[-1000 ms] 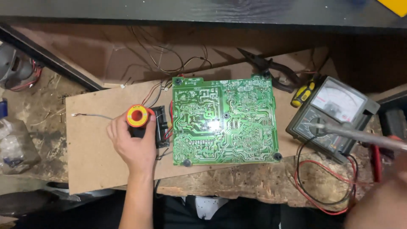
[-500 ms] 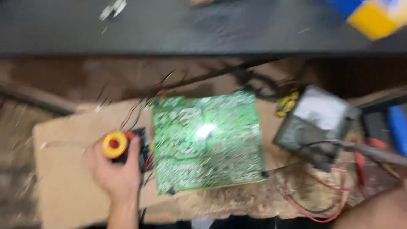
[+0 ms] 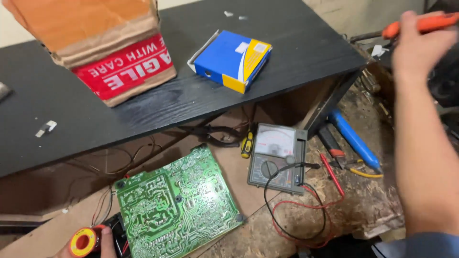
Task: The person uses a soldering iron and solder to attach a component to a green circuit board. They then use a multimeter to test the connections on the board.
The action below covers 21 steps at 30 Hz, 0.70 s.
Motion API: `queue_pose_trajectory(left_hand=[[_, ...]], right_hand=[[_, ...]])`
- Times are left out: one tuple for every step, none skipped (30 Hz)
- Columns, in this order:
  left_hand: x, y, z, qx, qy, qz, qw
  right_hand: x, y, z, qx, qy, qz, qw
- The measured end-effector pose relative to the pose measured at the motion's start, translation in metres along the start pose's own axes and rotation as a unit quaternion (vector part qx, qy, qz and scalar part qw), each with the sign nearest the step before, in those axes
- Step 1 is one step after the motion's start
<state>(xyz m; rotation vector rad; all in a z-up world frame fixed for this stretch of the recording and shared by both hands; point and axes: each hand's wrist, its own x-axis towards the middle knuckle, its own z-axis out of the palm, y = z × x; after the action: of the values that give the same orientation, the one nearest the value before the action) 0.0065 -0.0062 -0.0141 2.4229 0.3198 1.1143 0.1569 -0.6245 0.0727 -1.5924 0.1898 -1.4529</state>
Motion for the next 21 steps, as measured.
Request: queue_pose_trajectory(left_hand=[[-0.001,0.0,0.0,-0.002,-0.002,-0.018,1.0],[-0.002,-0.002,0.0,-0.005,-0.004,-0.037,0.999],[-0.003,-0.005,0.001,-0.001,-0.002,-0.036,0.999],[-0.003,-0.009,0.002,0.02,0.007,-0.012,1.0],[-0.005,-0.013,0.004,0.041,0.014,0.011,0.999],[-0.004,-0.017,0.005,0.044,0.015,0.01,0.999],[-0.004,-0.022,0.007,0.029,0.035,0.047,0.998],[-0.005,-0.027,0.009,0.014,0.055,0.083,0.995],[-0.004,-0.025,0.007,0.016,0.053,0.081,0.995],[-0.004,-0.024,0.006,0.024,0.055,0.079,0.995],[-0.003,-0.022,0.005,0.031,0.056,0.077,0.995],[-0.004,-0.023,0.003,0.032,0.053,0.075,0.995],[-0.004,-0.024,0.003,0.041,0.054,0.083,0.994],[-0.004,-0.025,0.004,0.05,0.054,0.09,0.993],[-0.004,-0.023,0.003,0.05,0.049,0.09,0.993],[-0.004,-0.021,0.002,0.041,0.045,0.085,0.994],[-0.003,-0.019,0.001,0.033,0.043,0.08,0.995],[-0.003,-0.014,-0.001,0.034,0.039,0.08,0.995],[-0.002,-0.009,-0.004,0.024,0.036,0.078,0.996],[0.0,-0.004,-0.006,0.014,0.033,0.076,0.996],[0.001,0.003,-0.008,0.022,0.035,0.074,0.996]], right_hand=[[-0.005,-0.006,0.009,0.022,-0.025,-0.018,0.999],[-0.011,-0.012,0.019,0.043,-0.05,-0.036,0.997],[-0.009,0.001,0.02,0.047,-0.05,-0.034,0.997],[-0.008,0.013,0.021,0.02,-0.046,-0.068,0.996],[-0.007,0.025,0.021,-0.009,-0.043,-0.103,0.994],[-0.014,0.018,0.023,-0.007,-0.044,-0.102,0.994],[-0.02,0.01,0.024,-0.01,-0.057,0.05,0.997],[-0.026,0.002,0.025,-0.014,-0.073,0.2,0.977],[-0.031,0.002,0.021,-0.015,-0.075,0.201,0.977],[-0.037,0.003,0.017,-0.026,-0.09,0.3,0.949],[-0.042,0.003,0.012,-0.038,-0.104,0.395,0.912],[-0.046,0.014,0.003,-0.04,-0.105,0.397,0.911],[-0.049,0.024,-0.005,-0.046,-0.182,0.436,0.88],[-0.051,0.034,-0.014,-0.05,-0.258,0.472,0.842],[-0.063,0.001,-0.016,-0.054,-0.257,0.475,0.84],[-0.075,-0.031,-0.017,-0.085,-0.292,0.42,0.855],[-0.086,-0.064,-0.016,-0.112,-0.326,0.363,0.866],[-0.1,-0.092,-0.023,-0.115,-0.327,0.365,0.864],[-0.114,-0.119,-0.028,-0.202,-0.378,0.289,0.856],[-0.128,-0.148,-0.033,-0.285,-0.425,0.208,0.834],[-0.143,-0.16,-0.039,-0.28,-0.431,0.208,0.832]])
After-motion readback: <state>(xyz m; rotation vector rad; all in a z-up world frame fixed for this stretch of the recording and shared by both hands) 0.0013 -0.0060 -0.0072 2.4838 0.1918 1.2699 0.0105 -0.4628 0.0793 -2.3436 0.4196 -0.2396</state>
